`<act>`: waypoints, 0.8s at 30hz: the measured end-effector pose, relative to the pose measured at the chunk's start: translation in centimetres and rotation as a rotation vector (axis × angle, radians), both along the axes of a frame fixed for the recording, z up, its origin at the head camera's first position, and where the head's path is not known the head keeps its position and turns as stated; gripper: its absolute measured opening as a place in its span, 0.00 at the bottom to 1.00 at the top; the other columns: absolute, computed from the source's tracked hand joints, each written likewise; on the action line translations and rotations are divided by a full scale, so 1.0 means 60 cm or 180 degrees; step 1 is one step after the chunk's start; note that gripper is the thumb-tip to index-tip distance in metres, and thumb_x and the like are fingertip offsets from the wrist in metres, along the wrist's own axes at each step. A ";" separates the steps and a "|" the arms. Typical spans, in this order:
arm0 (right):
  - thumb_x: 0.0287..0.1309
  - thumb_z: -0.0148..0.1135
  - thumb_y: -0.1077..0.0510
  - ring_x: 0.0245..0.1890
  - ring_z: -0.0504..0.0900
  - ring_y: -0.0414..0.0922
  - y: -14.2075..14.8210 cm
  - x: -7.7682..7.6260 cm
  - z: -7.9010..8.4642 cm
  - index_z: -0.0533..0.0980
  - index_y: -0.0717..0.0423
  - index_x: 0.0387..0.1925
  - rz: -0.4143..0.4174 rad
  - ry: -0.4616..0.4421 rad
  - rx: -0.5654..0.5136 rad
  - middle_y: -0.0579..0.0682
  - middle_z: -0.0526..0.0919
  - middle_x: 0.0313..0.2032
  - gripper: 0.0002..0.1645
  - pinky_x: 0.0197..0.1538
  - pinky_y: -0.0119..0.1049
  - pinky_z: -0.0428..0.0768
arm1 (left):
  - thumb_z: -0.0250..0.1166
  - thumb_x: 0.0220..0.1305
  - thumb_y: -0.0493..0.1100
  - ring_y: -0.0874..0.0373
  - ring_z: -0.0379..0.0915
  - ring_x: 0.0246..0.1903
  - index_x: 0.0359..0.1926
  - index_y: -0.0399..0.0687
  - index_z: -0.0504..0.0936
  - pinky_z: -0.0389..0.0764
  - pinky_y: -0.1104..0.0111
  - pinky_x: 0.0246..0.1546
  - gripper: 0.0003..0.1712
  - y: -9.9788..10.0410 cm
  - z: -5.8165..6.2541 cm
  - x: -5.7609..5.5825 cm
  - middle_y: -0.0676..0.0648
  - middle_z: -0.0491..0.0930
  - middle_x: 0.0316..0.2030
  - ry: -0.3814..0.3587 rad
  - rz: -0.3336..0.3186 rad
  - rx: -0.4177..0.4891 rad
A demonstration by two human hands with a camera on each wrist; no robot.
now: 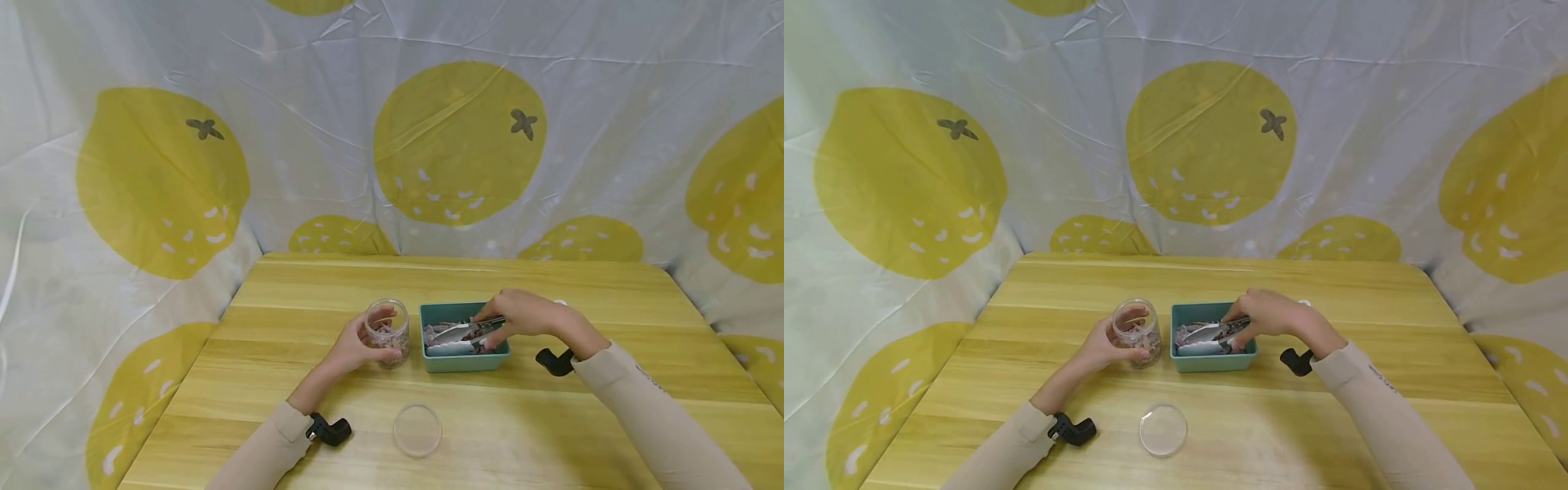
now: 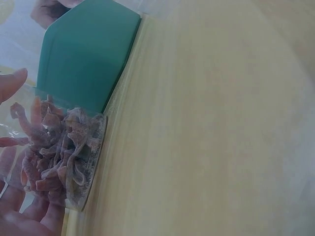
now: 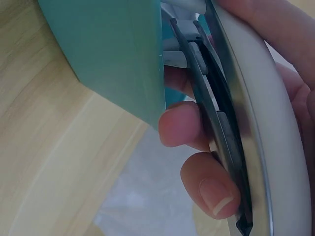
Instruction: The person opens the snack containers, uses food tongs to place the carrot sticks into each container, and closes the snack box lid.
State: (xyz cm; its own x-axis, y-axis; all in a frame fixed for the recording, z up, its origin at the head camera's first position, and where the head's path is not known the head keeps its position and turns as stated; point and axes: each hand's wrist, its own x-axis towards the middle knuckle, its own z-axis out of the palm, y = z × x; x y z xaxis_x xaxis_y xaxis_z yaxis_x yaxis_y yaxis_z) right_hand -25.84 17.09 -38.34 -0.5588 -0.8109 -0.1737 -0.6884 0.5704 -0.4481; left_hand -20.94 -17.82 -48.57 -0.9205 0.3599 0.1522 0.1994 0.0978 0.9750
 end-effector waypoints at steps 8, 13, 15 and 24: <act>0.57 0.71 0.47 0.51 0.84 0.50 0.002 -0.002 0.003 0.81 0.60 0.56 0.0076 0.0072 -0.0021 0.52 0.85 0.51 0.29 0.52 0.49 0.81 | 0.78 0.48 0.28 0.37 0.65 0.65 0.68 0.44 0.71 0.72 0.67 0.60 0.45 0.000 0.000 0.000 0.35 0.70 0.66 -0.0028 -0.0002 0.0016; 0.58 0.71 0.48 0.51 0.84 0.51 0.008 -0.001 0.017 0.81 0.60 0.56 0.0104 0.0129 -0.0085 0.52 0.85 0.51 0.28 0.51 0.49 0.81 | 0.79 0.47 0.28 0.37 0.64 0.65 0.67 0.45 0.72 0.72 0.70 0.59 0.45 0.000 -0.003 -0.003 0.35 0.70 0.66 -0.0074 -0.0015 0.0102; 0.58 0.71 0.49 0.51 0.84 0.51 0.010 0.000 0.021 0.81 0.60 0.56 0.0074 0.0121 -0.0081 0.52 0.85 0.51 0.28 0.52 0.50 0.81 | 0.79 0.47 0.28 0.37 0.64 0.65 0.67 0.44 0.72 0.72 0.70 0.59 0.45 0.000 -0.004 -0.003 0.35 0.70 0.66 -0.0072 -0.0020 0.0116; 0.58 0.71 0.50 0.53 0.83 0.51 0.021 0.000 0.029 0.80 0.60 0.57 -0.0046 0.0085 -0.0109 0.53 0.84 0.53 0.28 0.53 0.50 0.80 | 0.78 0.48 0.29 0.36 0.64 0.65 0.68 0.43 0.71 0.72 0.70 0.59 0.44 -0.001 0.001 0.001 0.33 0.69 0.66 -0.0034 -0.0038 0.0100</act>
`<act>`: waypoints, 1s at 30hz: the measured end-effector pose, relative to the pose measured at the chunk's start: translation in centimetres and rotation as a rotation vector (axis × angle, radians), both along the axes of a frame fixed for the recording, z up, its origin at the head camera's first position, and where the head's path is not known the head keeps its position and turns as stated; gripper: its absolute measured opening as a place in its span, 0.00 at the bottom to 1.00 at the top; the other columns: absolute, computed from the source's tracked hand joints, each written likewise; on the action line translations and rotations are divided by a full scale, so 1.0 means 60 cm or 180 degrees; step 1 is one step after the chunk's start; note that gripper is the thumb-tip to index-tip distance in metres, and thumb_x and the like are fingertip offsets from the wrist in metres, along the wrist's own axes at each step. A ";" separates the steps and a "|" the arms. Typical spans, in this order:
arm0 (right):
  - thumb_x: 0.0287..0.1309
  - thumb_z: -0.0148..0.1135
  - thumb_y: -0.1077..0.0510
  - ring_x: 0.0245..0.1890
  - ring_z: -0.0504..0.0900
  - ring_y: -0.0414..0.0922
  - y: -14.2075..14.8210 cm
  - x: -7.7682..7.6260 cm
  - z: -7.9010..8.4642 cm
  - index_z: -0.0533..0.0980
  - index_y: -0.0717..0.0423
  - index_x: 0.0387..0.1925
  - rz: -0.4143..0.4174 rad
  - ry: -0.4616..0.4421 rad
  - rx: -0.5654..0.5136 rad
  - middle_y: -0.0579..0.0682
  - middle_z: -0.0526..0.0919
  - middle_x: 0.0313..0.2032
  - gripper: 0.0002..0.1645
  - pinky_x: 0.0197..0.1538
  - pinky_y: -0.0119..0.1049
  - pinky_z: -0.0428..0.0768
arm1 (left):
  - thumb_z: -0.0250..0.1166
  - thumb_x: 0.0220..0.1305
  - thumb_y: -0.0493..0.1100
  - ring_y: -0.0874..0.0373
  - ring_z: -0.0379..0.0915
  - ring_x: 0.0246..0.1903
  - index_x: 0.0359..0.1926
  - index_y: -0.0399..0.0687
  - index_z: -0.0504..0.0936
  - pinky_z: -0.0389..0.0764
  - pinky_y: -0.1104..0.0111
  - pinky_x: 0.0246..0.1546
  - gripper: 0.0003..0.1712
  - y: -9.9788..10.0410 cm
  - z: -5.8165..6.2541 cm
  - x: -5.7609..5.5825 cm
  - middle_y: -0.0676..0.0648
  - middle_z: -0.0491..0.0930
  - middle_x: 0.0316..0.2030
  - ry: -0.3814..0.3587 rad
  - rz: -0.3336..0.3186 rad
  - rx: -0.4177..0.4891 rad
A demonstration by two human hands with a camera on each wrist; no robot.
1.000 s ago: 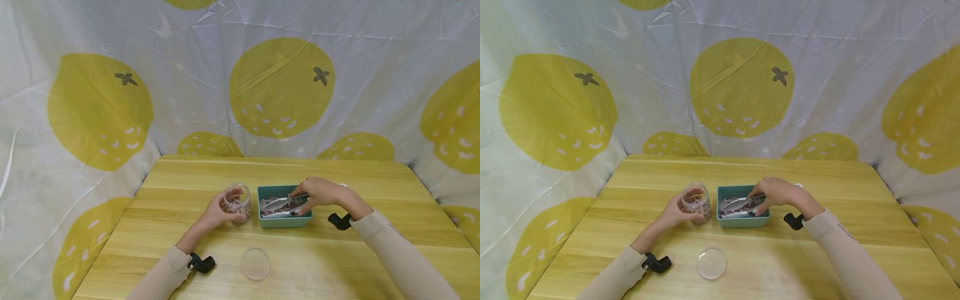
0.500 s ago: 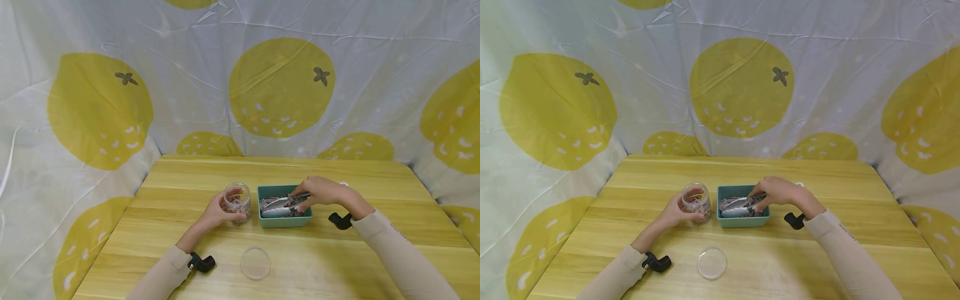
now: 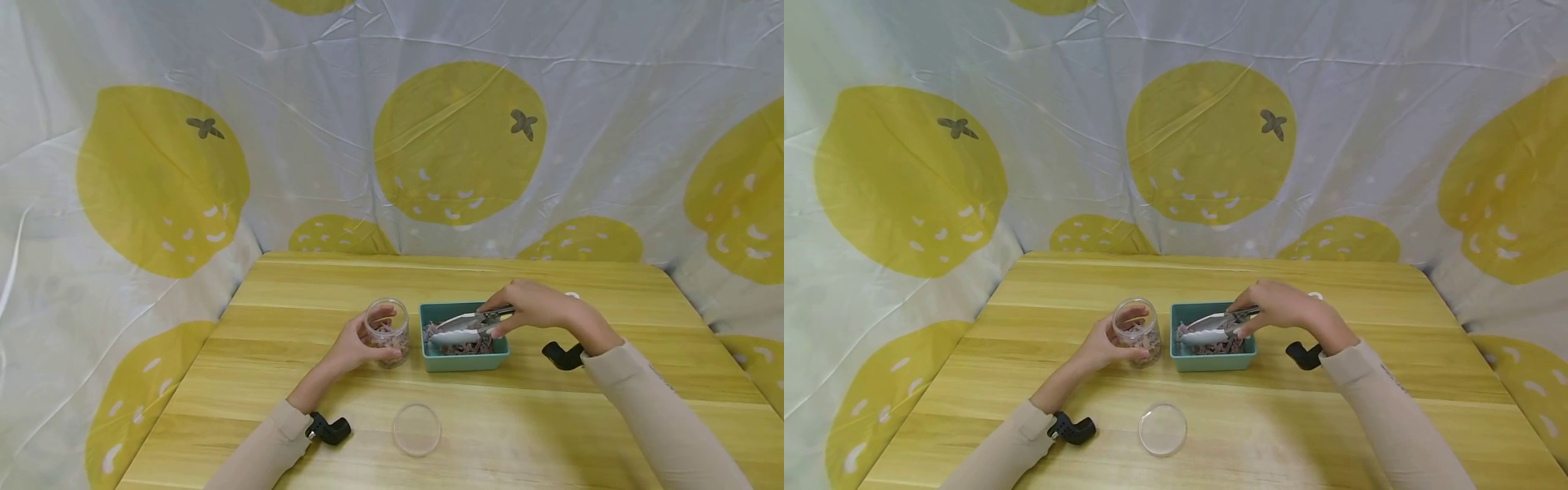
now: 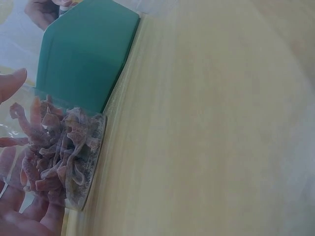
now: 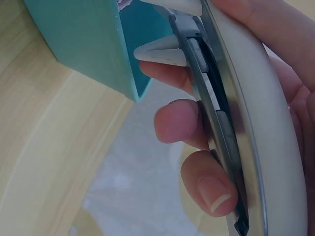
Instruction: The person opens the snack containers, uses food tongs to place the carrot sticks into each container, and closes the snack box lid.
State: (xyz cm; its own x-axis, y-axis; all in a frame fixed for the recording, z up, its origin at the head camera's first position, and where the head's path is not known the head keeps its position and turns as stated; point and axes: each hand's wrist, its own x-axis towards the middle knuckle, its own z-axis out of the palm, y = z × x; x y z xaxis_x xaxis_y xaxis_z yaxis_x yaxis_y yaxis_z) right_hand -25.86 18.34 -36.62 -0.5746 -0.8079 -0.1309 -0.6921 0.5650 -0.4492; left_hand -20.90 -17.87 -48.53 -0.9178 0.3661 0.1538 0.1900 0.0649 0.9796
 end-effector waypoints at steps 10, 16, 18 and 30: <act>0.59 0.70 0.45 0.53 0.83 0.52 0.010 0.004 0.013 0.80 0.60 0.58 -0.0085 -0.0016 -0.0101 0.54 0.84 0.54 0.31 0.54 0.52 0.80 | 0.78 0.49 0.28 0.34 0.64 0.65 0.67 0.41 0.71 0.72 0.71 0.58 0.44 0.000 -0.001 0.000 0.33 0.69 0.66 0.0036 -0.0014 0.0017; 0.59 0.69 0.43 0.54 0.82 0.51 0.017 0.004 0.024 0.79 0.59 0.59 -0.0146 -0.0072 -0.0140 0.53 0.83 0.54 0.33 0.54 0.51 0.80 | 0.78 0.48 0.28 0.35 0.64 0.65 0.68 0.43 0.71 0.73 0.71 0.58 0.44 0.000 -0.001 0.000 0.33 0.69 0.66 -0.0006 -0.0021 0.0043; 0.59 0.69 0.42 0.54 0.82 0.50 0.019 0.004 0.028 0.79 0.58 0.59 -0.0156 -0.0068 -0.0171 0.52 0.83 0.54 0.32 0.54 0.50 0.80 | 0.78 0.48 0.28 0.35 0.64 0.65 0.67 0.43 0.71 0.73 0.71 0.58 0.44 0.000 -0.001 0.000 0.33 0.69 0.66 -0.0013 -0.0024 0.0051; 0.60 0.68 0.42 0.47 0.85 0.44 0.012 0.005 0.069 0.79 0.58 0.59 -0.0090 0.0042 -0.0290 0.52 0.84 0.54 0.32 0.49 0.46 0.82 | 0.78 0.49 0.29 0.36 0.64 0.65 0.68 0.42 0.70 0.73 0.71 0.57 0.44 0.000 -0.003 -0.001 0.34 0.69 0.66 -0.0054 -0.0009 0.0018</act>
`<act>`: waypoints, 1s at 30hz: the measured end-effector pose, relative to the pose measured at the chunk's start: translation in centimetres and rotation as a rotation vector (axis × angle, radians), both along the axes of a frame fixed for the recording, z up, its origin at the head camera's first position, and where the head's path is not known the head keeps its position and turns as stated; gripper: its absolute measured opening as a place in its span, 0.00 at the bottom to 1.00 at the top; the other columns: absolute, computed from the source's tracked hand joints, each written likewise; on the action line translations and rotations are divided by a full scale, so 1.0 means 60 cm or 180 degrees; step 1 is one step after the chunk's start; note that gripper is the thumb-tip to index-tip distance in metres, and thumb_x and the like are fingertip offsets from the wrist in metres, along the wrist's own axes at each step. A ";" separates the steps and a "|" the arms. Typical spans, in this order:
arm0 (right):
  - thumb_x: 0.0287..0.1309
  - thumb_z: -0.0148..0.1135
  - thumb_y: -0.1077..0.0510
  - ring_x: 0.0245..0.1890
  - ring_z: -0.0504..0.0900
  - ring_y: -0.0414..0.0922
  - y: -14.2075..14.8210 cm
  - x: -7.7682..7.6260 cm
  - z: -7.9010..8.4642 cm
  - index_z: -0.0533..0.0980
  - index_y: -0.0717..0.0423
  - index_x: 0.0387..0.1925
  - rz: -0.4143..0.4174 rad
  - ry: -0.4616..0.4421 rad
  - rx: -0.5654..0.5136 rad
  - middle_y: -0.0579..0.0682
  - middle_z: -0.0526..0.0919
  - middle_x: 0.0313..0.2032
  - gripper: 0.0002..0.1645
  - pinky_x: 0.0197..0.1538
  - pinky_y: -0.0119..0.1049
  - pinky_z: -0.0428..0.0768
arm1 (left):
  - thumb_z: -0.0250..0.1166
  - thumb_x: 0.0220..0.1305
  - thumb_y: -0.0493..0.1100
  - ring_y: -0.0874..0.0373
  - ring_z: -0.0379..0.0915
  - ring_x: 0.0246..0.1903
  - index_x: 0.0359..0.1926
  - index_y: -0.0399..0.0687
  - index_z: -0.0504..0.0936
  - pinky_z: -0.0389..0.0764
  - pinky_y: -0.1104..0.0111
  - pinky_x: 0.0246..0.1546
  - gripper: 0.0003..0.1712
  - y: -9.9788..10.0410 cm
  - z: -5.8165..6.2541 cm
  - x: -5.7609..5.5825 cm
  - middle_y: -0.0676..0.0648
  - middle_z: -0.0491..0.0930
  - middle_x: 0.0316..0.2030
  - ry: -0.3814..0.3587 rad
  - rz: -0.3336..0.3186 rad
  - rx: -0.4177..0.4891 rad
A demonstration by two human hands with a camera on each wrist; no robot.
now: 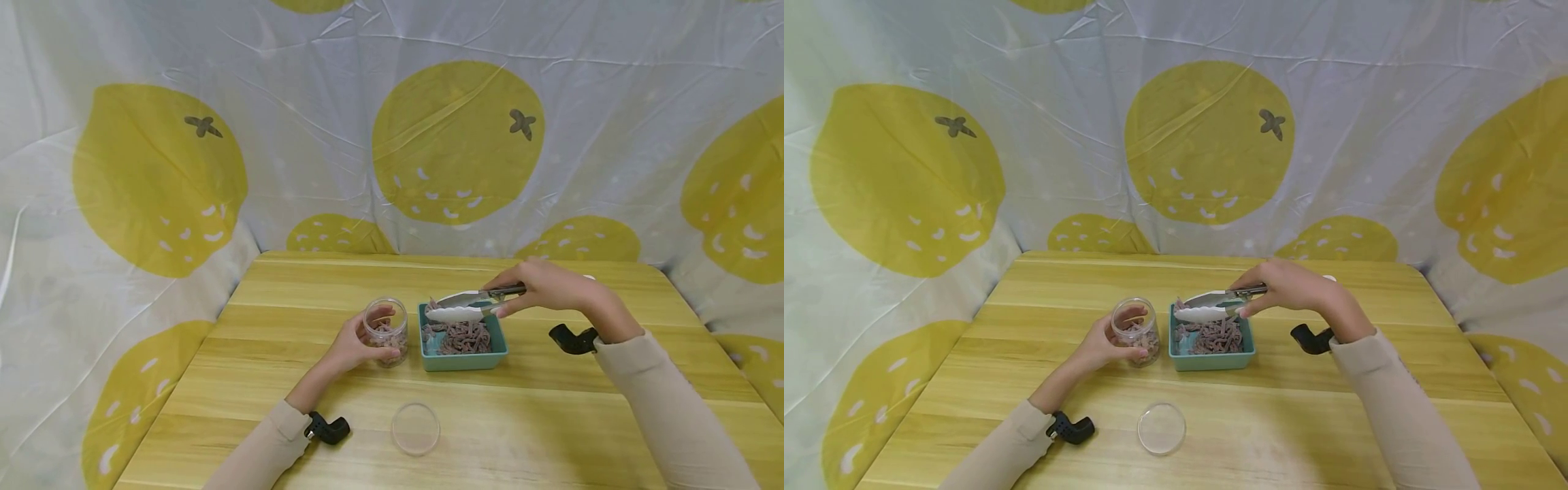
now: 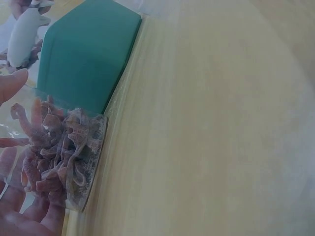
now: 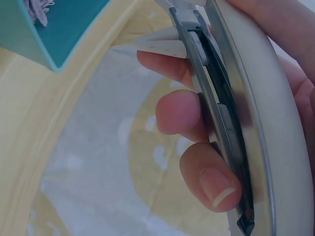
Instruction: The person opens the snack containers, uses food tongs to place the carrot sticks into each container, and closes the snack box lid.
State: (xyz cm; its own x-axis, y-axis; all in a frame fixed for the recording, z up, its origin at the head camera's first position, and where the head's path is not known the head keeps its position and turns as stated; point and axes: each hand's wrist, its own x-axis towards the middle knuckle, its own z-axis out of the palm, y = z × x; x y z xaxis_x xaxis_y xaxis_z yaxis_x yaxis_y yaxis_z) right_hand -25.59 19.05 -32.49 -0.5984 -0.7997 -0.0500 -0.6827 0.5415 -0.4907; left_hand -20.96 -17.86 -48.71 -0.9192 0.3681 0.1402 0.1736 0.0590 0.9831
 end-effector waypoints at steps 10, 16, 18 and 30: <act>0.60 0.69 0.45 0.51 0.84 0.47 -0.021 -0.004 0.035 0.79 0.56 0.60 0.0034 0.0091 0.0017 0.51 0.83 0.55 0.30 0.53 0.49 0.80 | 0.78 0.50 0.30 0.37 0.65 0.65 0.68 0.44 0.70 0.74 0.70 0.57 0.44 -0.001 0.001 0.001 0.36 0.69 0.66 0.0012 0.0002 -0.0044; 0.60 0.69 0.45 0.38 0.84 0.38 -0.042 -0.010 0.055 0.79 0.55 0.60 0.0120 0.0173 0.0026 0.50 0.84 0.54 0.30 0.47 0.45 0.80 | 0.77 0.50 0.29 0.36 0.64 0.65 0.68 0.42 0.70 0.74 0.71 0.57 0.44 0.000 0.001 0.000 0.34 0.68 0.66 0.0018 -0.0020 -0.0015; 0.60 0.69 0.45 0.33 0.82 0.35 -0.051 -0.012 0.060 0.79 0.55 0.60 0.0158 0.0193 0.0009 0.50 0.84 0.53 0.31 0.44 0.43 0.78 | 0.77 0.50 0.28 0.36 0.64 0.65 0.68 0.40 0.69 0.73 0.71 0.57 0.44 0.000 0.001 0.000 0.33 0.68 0.66 0.0026 -0.0031 0.0008; 0.57 0.72 0.45 0.23 0.72 0.33 -0.103 -0.016 0.066 0.80 0.52 0.59 0.0331 0.0377 0.0017 0.47 0.85 0.51 0.30 0.35 0.37 0.75 | 0.77 0.50 0.30 0.37 0.64 0.66 0.69 0.40 0.68 0.74 0.71 0.57 0.45 -0.001 0.000 0.001 0.32 0.68 0.67 0.0022 -0.0027 -0.0018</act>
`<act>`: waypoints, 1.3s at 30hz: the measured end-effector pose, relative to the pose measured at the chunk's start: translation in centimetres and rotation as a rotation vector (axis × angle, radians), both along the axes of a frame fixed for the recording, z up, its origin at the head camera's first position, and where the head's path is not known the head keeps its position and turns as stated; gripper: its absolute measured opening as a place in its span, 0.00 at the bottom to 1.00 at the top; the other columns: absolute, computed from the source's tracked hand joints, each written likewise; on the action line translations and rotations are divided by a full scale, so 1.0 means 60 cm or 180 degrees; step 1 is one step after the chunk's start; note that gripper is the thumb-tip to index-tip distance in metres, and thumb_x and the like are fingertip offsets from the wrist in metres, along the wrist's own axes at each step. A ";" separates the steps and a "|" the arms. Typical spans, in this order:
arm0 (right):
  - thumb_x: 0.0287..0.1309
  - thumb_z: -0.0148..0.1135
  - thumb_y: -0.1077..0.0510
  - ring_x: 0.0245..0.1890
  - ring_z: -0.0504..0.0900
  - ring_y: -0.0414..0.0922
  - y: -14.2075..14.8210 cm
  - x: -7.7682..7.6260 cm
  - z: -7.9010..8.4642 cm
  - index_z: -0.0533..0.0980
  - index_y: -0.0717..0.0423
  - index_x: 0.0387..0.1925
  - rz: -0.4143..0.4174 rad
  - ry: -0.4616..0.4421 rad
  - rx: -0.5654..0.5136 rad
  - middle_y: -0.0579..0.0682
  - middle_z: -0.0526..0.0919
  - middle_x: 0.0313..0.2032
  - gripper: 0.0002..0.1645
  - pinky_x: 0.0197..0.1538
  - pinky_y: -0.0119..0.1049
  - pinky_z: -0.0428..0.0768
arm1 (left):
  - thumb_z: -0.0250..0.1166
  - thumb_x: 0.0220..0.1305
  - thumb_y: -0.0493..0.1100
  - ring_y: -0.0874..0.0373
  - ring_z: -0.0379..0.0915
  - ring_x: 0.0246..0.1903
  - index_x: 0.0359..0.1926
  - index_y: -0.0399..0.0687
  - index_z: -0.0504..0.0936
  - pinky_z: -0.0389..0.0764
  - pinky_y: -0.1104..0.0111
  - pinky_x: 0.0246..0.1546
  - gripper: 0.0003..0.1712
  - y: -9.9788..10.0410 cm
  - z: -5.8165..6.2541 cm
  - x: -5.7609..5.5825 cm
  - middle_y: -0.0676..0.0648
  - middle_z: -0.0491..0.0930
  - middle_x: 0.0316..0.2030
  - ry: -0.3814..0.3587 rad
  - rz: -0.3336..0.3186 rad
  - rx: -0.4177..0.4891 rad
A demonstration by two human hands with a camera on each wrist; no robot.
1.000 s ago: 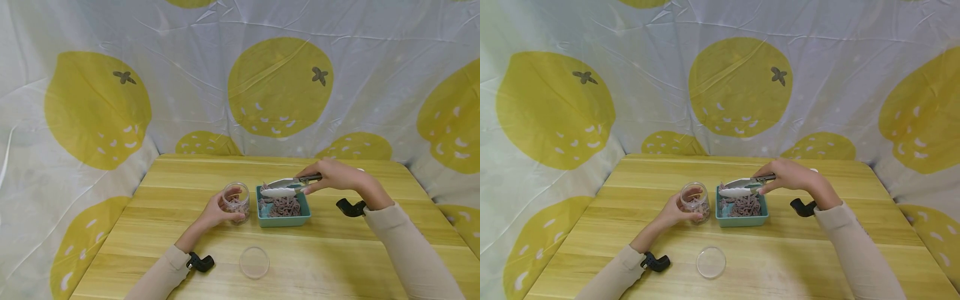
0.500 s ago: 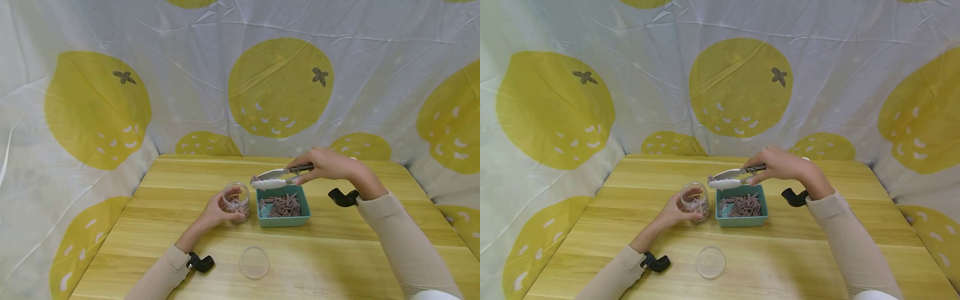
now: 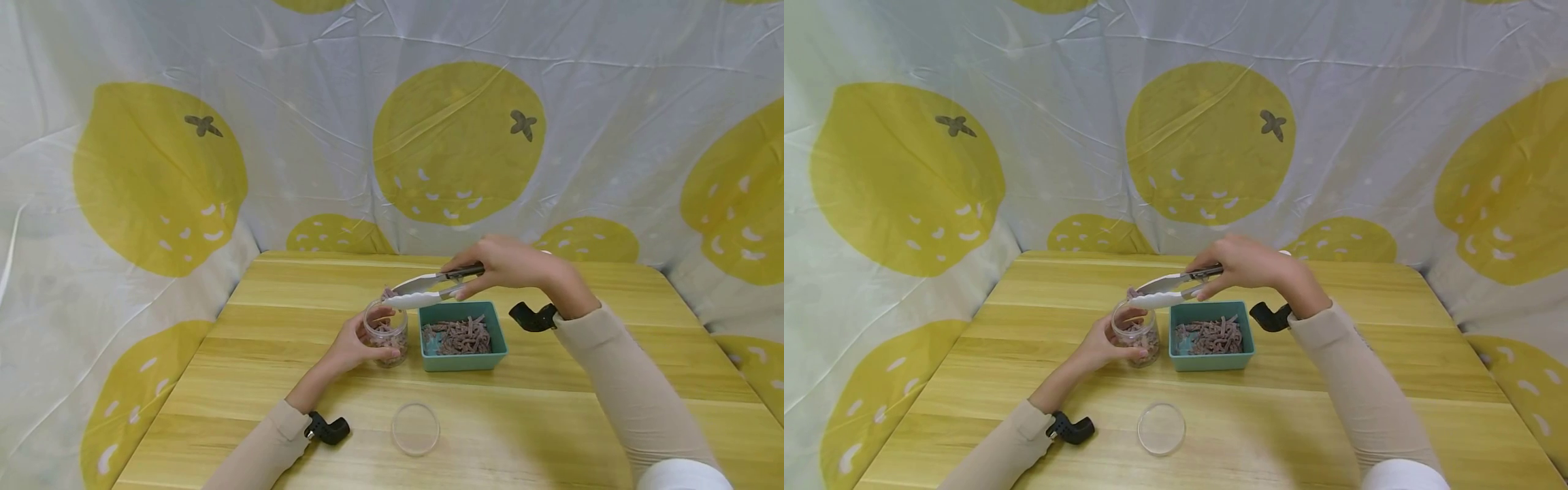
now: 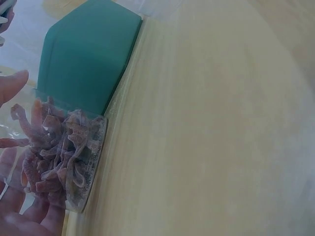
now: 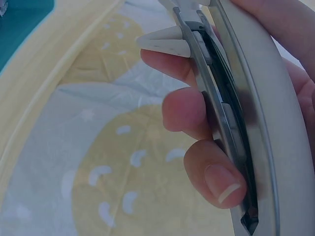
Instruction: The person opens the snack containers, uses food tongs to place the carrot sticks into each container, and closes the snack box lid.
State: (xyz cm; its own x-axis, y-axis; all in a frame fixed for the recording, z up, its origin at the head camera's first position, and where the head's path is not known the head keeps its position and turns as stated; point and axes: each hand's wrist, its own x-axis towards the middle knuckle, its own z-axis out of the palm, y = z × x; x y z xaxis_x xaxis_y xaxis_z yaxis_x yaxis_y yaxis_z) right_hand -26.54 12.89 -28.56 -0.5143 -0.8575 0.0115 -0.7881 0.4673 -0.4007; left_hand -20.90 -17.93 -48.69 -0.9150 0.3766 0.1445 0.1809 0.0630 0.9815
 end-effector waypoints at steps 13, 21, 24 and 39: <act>0.55 0.71 0.40 0.42 0.85 0.38 -0.027 -0.004 -0.023 0.81 0.54 0.57 0.0148 -0.0013 0.0075 0.47 0.86 0.50 0.33 0.45 0.41 0.83 | 0.79 0.50 0.32 0.44 0.72 0.59 0.74 0.48 0.63 0.77 0.66 0.55 0.52 -0.002 0.002 0.004 0.38 0.75 0.61 -0.0161 0.0126 -0.0111; 0.54 0.74 0.44 0.37 0.84 0.35 -0.033 -0.002 -0.027 0.81 0.55 0.57 0.0111 0.0052 0.0153 0.48 0.86 0.50 0.32 0.44 0.41 0.82 | 0.79 0.49 0.32 0.48 0.75 0.57 0.72 0.46 0.66 0.78 0.66 0.54 0.49 0.000 0.002 0.005 0.40 0.77 0.59 -0.0137 0.0127 -0.0082; 0.54 0.74 0.46 0.29 0.81 0.33 -0.034 -0.003 -0.029 0.81 0.56 0.58 0.0102 0.0055 0.0164 0.49 0.86 0.51 0.31 0.43 0.41 0.81 | 0.79 0.49 0.32 0.50 0.76 0.55 0.69 0.44 0.69 0.79 0.66 0.53 0.47 0.000 0.004 0.006 0.38 0.77 0.57 -0.0185 0.0136 -0.0082; 0.54 0.74 0.44 0.15 0.61 0.32 -0.022 -0.001 -0.039 0.78 0.55 0.62 -0.0030 -0.0072 -0.0003 0.50 0.85 0.52 0.36 0.35 0.38 0.73 | 0.77 0.51 0.30 0.46 0.75 0.57 0.69 0.46 0.70 0.80 0.67 0.51 0.44 0.002 0.004 0.003 0.36 0.75 0.61 -0.0140 0.0104 -0.0076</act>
